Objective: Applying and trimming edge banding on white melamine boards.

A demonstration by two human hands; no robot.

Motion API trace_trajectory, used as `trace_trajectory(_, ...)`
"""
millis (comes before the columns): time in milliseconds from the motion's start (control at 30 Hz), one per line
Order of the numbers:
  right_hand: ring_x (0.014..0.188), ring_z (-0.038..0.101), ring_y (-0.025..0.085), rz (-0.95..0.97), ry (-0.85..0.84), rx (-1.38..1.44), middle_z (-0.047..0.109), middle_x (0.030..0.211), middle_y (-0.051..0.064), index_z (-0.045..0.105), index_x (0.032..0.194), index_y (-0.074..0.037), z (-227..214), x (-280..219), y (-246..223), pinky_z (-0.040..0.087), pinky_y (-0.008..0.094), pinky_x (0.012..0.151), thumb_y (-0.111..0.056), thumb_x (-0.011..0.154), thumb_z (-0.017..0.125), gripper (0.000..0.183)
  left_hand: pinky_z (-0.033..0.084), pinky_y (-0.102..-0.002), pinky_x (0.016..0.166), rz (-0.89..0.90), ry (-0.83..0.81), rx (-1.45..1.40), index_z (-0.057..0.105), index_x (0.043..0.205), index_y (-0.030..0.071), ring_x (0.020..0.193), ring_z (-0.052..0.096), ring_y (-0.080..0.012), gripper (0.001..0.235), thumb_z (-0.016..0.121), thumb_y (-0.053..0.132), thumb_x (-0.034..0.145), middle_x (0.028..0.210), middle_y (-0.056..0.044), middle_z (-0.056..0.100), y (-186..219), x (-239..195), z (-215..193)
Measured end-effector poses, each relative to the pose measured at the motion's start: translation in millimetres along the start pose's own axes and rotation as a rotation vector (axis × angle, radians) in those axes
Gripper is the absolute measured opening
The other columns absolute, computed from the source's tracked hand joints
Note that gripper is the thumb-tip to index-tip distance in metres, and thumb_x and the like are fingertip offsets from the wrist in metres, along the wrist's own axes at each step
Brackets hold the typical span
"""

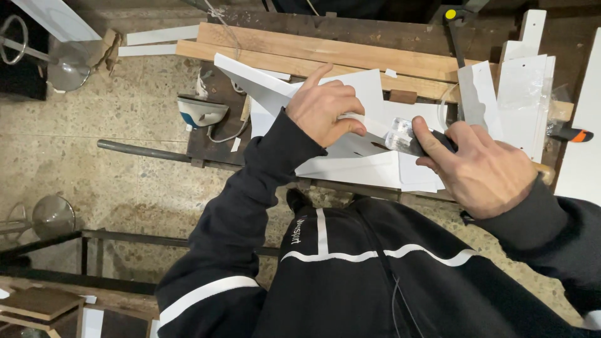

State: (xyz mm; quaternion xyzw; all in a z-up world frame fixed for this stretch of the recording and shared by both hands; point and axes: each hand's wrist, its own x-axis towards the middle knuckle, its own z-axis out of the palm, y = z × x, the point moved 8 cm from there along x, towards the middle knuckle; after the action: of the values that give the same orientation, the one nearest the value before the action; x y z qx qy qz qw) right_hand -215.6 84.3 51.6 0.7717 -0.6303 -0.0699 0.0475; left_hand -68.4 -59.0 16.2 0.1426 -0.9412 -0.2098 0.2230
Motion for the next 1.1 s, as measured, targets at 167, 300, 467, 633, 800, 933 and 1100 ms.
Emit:
trace_trajectory(167,0.065,0.062,0.013,0.033,-0.054,0.027,0.06,0.088,0.003,0.055,0.153,-0.022,-5.3,-1.3,5.6,0.049,0.028,0.041,-0.05,0.093,0.059,0.066,0.031,-0.058,0.117,-0.001,0.026,0.015,0.076,0.091,0.015,0.093,0.066,-0.0237,0.035,0.08,0.048,0.084,0.083,0.002,0.069,-8.0,1.8,2.5)
trace_trajectory(300,0.063,0.064,0.013,0.049,-0.108,0.003,0.063,0.085,0.003,0.056,0.152,-0.018,-1.8,-5.2,11.0,0.051,0.028,0.042,-0.051,0.091,0.061,0.069,0.03,-0.059,0.119,-0.008,0.005,0.059,0.077,0.089,0.013,0.087,0.066,-0.024,0.035,0.081,0.047,0.084,0.079,0.001,0.068,-9.1,3.2,-13.4)
trace_trajectory(467,0.071,0.068,0.018,0.016,0.06,0.139,0.07,0.087,0.004,0.063,0.138,-0.007,-11.0,-1.9,8.9,0.052,0.031,0.048,-0.048,0.09,0.065,0.063,0.032,-0.06,0.116,-0.036,-0.041,-0.027,0.077,0.086,0.013,0.091,0.067,-0.0253,0.03,0.08,0.043,0.086,0.08,0.0,0.069,-15.8,2.1,-10.8)
trace_trajectory(633,0.065,0.067,0.018,0.044,-0.012,0.17,0.069,0.085,0.004,0.064,0.138,-0.008,-13.8,10.2,3.8,0.053,0.033,0.046,-0.047,0.087,0.067,0.064,0.038,-0.056,0.112,-0.013,-0.028,-0.031,0.077,0.088,0.013,0.093,0.068,-0.0264,0.032,0.08,0.045,0.086,0.082,-0.001,0.069,-17.2,1.5,-10.7)
trace_trajectory(800,0.061,0.064,0.02,0.083,-0.051,0.2,0.068,0.088,0.004,0.064,0.141,-0.011,-15.0,15.7,2.8,0.052,0.034,0.045,-0.045,0.087,0.067,0.064,0.039,-0.055,0.111,-0.005,-0.035,-0.023,0.078,0.088,0.014,0.093,0.068,-0.0261,0.033,0.08,0.046,0.086,0.082,-0.001,0.07,-17.3,2.7,-10.5)
trace_trajectory(933,0.058,0.064,0.02,0.105,-0.054,0.237,0.068,0.089,0.004,0.064,0.14,-0.011,-12.4,13.9,5.5,0.052,0.034,0.045,-0.045,0.087,0.067,0.063,0.035,-0.056,0.112,0.012,-0.039,0.021,0.079,0.088,0.014,0.093,0.068,-0.0254,0.034,0.08,0.047,0.086,0.082,0.0,0.071,-28.0,-1.6,-22.0)
trace_trajectory(1100,0.053,0.063,0.018,0.118,-0.059,0.273,0.067,0.094,0.005,0.066,0.135,-0.01,-13.7,11.7,5.7,0.052,0.033,0.044,-0.048,0.087,0.069,0.062,0.032,-0.06,0.111,-0.005,-0.07,0.079,0.078,0.083,0.011,0.088,0.069,-0.0262,0.034,0.084,0.044,0.079,0.082,-0.001,0.073,-54.6,-14.8,-64.7)
